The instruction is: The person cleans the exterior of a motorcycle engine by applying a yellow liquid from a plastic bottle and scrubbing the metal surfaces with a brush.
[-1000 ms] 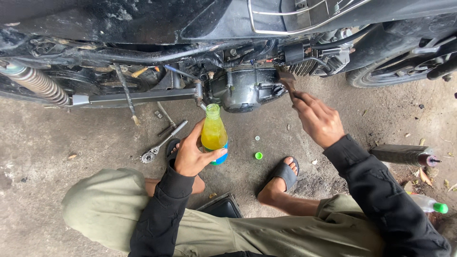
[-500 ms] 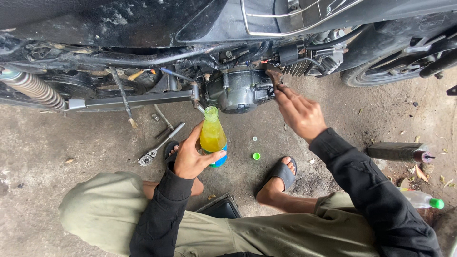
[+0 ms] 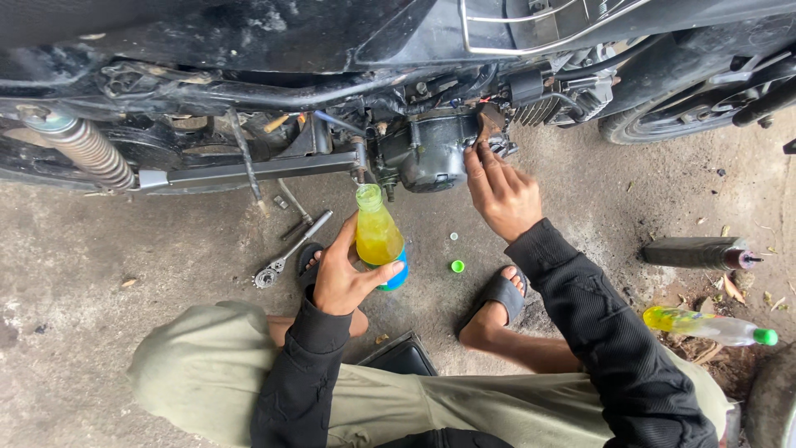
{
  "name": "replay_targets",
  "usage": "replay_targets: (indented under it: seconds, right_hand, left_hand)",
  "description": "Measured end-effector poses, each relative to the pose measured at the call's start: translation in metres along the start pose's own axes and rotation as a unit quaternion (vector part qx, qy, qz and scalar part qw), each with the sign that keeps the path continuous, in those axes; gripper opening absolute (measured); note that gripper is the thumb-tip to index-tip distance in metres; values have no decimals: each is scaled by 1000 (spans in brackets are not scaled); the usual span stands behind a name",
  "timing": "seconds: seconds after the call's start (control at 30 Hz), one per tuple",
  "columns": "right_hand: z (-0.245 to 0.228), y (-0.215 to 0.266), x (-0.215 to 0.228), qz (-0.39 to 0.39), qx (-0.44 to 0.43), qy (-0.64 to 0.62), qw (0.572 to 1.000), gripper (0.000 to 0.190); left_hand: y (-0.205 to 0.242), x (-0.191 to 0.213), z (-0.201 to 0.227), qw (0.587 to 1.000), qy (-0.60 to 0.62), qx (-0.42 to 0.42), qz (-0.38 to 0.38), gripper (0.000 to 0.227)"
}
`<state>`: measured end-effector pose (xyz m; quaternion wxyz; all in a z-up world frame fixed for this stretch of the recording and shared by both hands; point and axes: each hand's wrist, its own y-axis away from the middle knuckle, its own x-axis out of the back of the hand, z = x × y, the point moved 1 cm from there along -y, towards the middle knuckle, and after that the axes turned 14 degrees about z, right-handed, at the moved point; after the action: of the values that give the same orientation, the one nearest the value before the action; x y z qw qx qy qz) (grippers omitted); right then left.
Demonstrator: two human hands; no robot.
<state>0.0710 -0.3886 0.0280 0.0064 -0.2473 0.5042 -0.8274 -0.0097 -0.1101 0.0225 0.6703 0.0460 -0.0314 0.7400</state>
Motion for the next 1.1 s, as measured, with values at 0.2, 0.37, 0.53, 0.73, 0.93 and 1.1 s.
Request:
replay_targets:
  seconds: [0.2, 0.37, 0.53, 0.73, 0.93, 1.1]
  right_hand:
    - [-1, -3, -19, 9, -22, 57, 998, 31]
    - [-21, -5, -19, -10, -32, 52, 998, 30]
    - [-14, -1, -26, -25, -45, 54, 997, 31]
    - [-22, -3, -18, -11, -73, 10, 997, 33]
    - [-32, -8, 0, -4, -143, -109, 984, 29]
    - [-26, -16, 11, 5, -128, -158, 979, 25]
  left_hand:
    - [7, 12, -12, 1000, 8, 12, 19, 100]
    - [9, 18, -16, 1000, 4, 19, 18, 101]
    - [11, 20, -16, 1000, 1, 23, 20, 102]
    - [10, 18, -16, 999, -5, 24, 23, 102]
    - [6, 16, -11, 999, -10, 26, 23, 103]
    - [8, 14, -22, 999, -7, 33, 20, 103]
